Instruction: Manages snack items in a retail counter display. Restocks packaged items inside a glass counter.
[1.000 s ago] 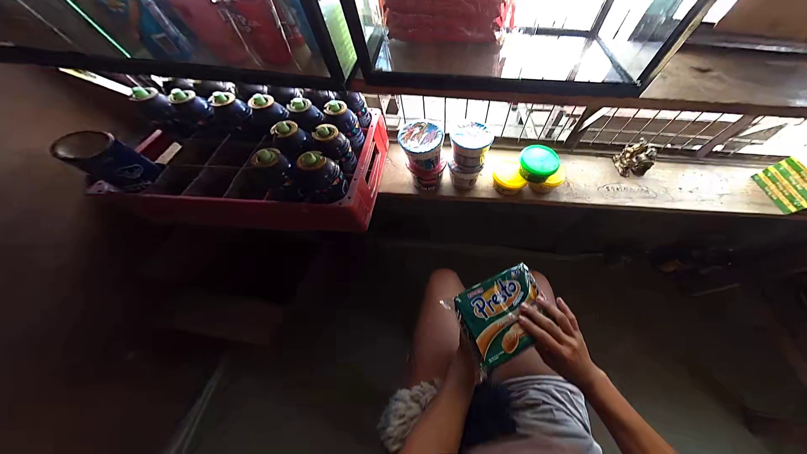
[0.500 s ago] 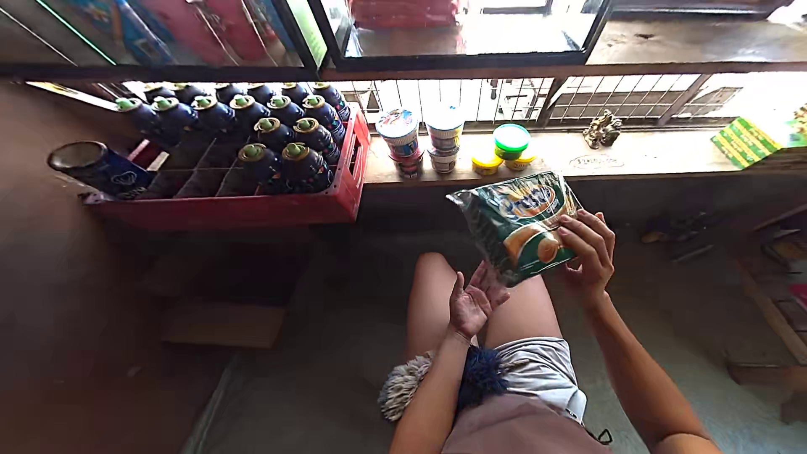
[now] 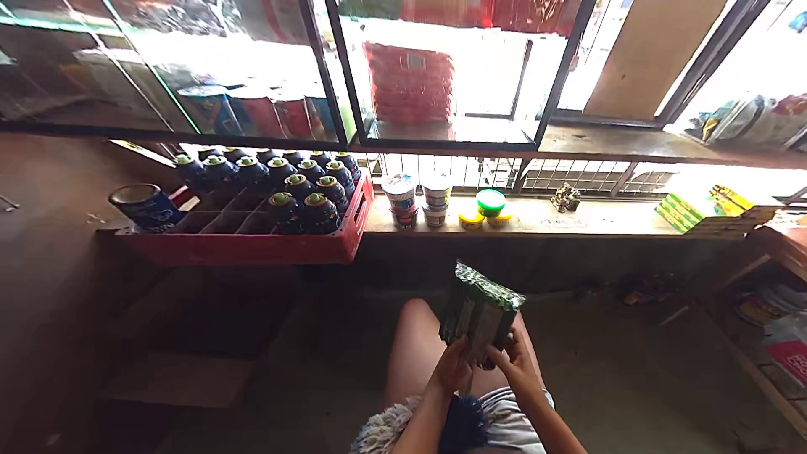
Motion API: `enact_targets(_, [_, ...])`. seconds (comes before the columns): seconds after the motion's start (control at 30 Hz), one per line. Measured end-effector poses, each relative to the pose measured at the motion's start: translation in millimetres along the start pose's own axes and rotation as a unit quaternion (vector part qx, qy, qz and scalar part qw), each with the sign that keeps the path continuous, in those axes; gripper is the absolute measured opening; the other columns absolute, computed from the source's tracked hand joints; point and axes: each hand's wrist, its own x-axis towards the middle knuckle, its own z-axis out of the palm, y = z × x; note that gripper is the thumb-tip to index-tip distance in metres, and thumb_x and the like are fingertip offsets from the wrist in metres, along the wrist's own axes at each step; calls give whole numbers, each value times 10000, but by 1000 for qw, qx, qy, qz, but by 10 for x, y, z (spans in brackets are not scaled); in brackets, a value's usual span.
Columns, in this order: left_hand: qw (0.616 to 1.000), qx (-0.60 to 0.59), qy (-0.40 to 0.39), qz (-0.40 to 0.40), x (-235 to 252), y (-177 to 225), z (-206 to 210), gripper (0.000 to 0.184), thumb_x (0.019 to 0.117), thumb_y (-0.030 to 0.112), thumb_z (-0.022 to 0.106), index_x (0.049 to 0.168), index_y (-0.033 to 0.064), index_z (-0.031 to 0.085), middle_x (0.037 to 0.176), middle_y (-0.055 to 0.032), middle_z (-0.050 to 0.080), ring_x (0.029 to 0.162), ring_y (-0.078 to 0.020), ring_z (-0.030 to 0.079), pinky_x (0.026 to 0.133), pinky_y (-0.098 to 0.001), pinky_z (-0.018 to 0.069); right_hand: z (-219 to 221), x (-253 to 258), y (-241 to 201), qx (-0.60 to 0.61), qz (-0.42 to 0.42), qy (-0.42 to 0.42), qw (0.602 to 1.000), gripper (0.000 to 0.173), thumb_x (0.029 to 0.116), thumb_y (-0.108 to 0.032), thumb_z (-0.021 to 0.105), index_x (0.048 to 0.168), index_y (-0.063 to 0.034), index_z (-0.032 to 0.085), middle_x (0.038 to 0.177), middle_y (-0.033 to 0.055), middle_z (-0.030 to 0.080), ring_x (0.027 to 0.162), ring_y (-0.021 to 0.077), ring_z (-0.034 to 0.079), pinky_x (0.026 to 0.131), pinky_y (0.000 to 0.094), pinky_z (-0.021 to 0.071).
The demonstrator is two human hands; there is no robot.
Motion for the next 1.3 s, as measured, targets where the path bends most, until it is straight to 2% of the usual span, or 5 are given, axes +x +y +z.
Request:
enact_targets(0.17, [997,68,-47,0,-3,-51,-38,567,570,246,971,1046,145,680,946,-26,762,857,-140,736,778,-339,614,-291,161,-516,-163,-198,94,962,1132,796,-485,802,1558,89,194,1607,282,304,1460,278,389,1133,394,419])
enact_targets(0.43, [991,97,-97,0,-51,-31,-70,521,541,161,952,1005,145,715,932,-18,772,843,-125,735,793,-330,609,-622,196,-985,-403,-58,-194,892,862,823,-308,814,1564,-146,405,1396,124,617,1172,270,664,995,547,536])
enact_targets(0.73, [988,29,-154,-11,169,29,-64,947,809,531,807,1551,146,363,1457,-105,586,1303,-300,600,1026,-496,530,-463,617,-1402,-330,-269,28,905,593,896,-221,710,1407,18,530,1229,174,663,1028,185,676,879,378,583])
enact_targets(1.0, [990,21,-115,-74,201,-2,-72,722,914,473,696,1505,126,468,1481,-139,561,1283,-331,609,999,-491,541,34,1647,-2058,-215,-515,305,772,593,964,-136,645,1436,107,381,1376,223,519,1256,185,565,1071,318,480])
enact_targets(1.3, [995,-3,-71,-70,231,6,-110,504,1041,354,398,1466,112,516,1446,-152,589,1239,-336,635,955,-485,560,496,2886,-2157,-133,-598,338,715,491,961,-67,631,1361,136,432,1308,268,537,1248,272,559,1065,351,478])
